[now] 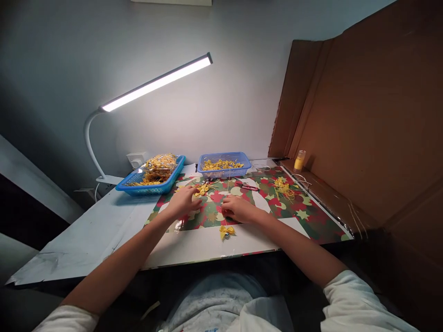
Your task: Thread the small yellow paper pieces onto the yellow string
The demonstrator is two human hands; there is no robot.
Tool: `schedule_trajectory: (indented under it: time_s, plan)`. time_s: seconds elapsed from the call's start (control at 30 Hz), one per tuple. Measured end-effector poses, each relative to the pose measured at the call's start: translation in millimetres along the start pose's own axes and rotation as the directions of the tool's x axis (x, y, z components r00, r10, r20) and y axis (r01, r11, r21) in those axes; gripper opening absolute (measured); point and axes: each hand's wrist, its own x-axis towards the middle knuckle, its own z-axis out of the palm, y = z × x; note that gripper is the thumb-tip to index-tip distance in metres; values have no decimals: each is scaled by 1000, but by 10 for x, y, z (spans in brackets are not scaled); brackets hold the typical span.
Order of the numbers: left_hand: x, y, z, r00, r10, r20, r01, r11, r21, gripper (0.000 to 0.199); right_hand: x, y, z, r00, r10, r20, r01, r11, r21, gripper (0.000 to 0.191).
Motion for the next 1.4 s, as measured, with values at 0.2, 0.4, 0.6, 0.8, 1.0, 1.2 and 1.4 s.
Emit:
schedule_trajectory:
  time_s: [0.2,0.4,0.6,0.8,1.0,1.2,1.4]
  plan:
    - [340,-134,223,986,151,-73,-151,988,5,22,92,-6,-50,994,106,-16,-107,987,-117,13]
    - [291,-336,360,985,111,-133,-120,991,-61,23,588,-32,-99,960,260,-107,-279,931,-237,13]
    - [275,-428,377,991,61,-122,-72,994,-86,23,1027,-157,71,932,362,-8,-347,889,-300,23]
    - [286,-463,382,992,-26,-121,9,990,-143,23,992,-154,117,914,404,42,-349,833,-429,20]
    - [199,-271,263,928,-10,-372,-61,982,-177,43,675,-58,-177,928,317,-197,-372,742,-557,26]
    - [18,189,156,945,104,-311,-144,984,-107,36,382,-147,-189,899,344,-271,-438,737,-515,27]
    - [-6,260,140,979,73,-188,-62,996,64,35,323,-142,-91,876,373,-304,-471,796,-380,29]
